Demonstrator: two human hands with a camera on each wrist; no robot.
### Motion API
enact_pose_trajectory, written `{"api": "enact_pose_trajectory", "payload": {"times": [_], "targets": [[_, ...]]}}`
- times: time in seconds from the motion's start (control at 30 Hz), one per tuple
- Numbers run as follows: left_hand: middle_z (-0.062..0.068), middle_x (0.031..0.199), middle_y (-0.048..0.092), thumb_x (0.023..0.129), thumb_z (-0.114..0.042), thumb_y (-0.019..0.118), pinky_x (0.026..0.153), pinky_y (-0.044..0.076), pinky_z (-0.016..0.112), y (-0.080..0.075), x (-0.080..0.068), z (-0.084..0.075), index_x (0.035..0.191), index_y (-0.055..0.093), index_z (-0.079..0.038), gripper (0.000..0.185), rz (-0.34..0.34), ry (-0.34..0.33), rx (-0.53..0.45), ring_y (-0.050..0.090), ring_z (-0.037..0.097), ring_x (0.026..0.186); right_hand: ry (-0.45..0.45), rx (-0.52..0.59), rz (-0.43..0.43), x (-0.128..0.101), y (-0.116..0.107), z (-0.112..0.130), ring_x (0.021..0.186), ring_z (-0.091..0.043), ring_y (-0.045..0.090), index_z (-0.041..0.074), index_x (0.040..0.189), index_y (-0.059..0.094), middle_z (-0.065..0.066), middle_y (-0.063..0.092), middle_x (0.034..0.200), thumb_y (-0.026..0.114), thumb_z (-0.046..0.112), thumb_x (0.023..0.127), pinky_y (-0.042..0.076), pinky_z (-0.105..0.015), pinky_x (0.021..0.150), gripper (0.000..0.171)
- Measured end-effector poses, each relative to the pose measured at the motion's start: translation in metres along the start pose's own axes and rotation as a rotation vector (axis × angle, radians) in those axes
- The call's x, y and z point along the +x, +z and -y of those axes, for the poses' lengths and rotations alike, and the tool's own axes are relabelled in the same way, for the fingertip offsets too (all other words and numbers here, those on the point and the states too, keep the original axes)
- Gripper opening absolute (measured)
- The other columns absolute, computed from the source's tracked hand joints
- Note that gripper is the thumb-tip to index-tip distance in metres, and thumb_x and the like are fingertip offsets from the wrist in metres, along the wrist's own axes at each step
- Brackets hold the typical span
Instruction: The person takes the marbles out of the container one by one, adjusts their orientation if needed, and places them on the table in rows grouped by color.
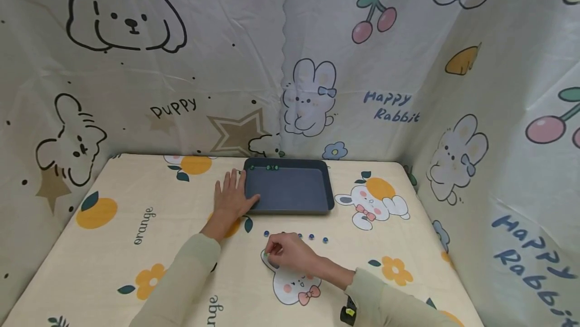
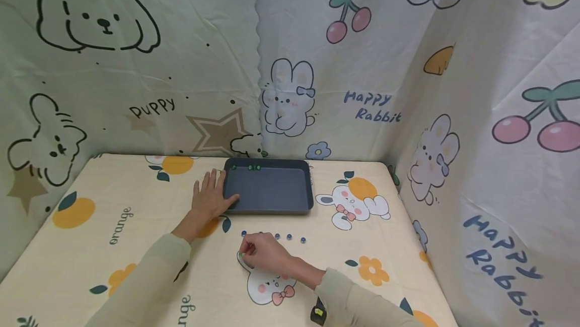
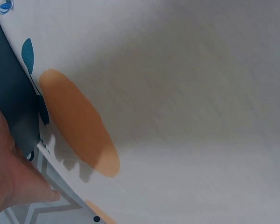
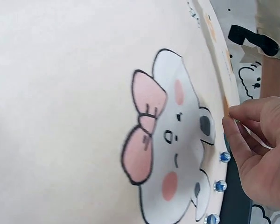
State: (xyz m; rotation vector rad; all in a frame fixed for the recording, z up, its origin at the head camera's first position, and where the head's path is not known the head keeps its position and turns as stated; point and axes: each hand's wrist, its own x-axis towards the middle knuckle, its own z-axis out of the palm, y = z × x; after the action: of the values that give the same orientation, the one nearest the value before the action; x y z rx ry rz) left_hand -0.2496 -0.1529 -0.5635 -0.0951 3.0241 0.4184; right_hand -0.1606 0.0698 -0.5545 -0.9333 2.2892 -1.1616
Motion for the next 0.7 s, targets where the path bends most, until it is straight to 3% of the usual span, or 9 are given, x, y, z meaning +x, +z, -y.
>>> {"api": "enact_pose_trajectory", "payload": {"times": [0.23,0.7], "targets": [[0.023,0.164,0.007,0.095,-0.059,0.055,0.117,0.001,0.060,-0.0001,0.0003,0.0006,0.160,0.015,-0.006,0.093,0.008,-0.003,-0.004,0.004,0.039,0.150,-0.029,-0.077,-0.006,-0.0016,0.0075,-0.0020,0.076,0.003,0.060,0.012,0.087,0.069,0.012,0.066,0.084,0.071,-0.002,0.087,0.052,-0.016,0.068,0.014],[0.023,0.164,0.007,0.095,-0.060,0.055,0.117,0.002,0.061,-0.0003,0.0007,-0.0003,0.160,0.014,-0.006,0.094,0.018,-0.006,0.024,0.005,0.039,0.150,-0.022,-0.073,0.001,0.0005,0.0105,-0.0046,0.076,0.005,0.061,0.011,0.090,0.070,0.009,0.069,0.086,0.071,-0.003,0.087,0.052,-0.015,0.068,0.014]]}}
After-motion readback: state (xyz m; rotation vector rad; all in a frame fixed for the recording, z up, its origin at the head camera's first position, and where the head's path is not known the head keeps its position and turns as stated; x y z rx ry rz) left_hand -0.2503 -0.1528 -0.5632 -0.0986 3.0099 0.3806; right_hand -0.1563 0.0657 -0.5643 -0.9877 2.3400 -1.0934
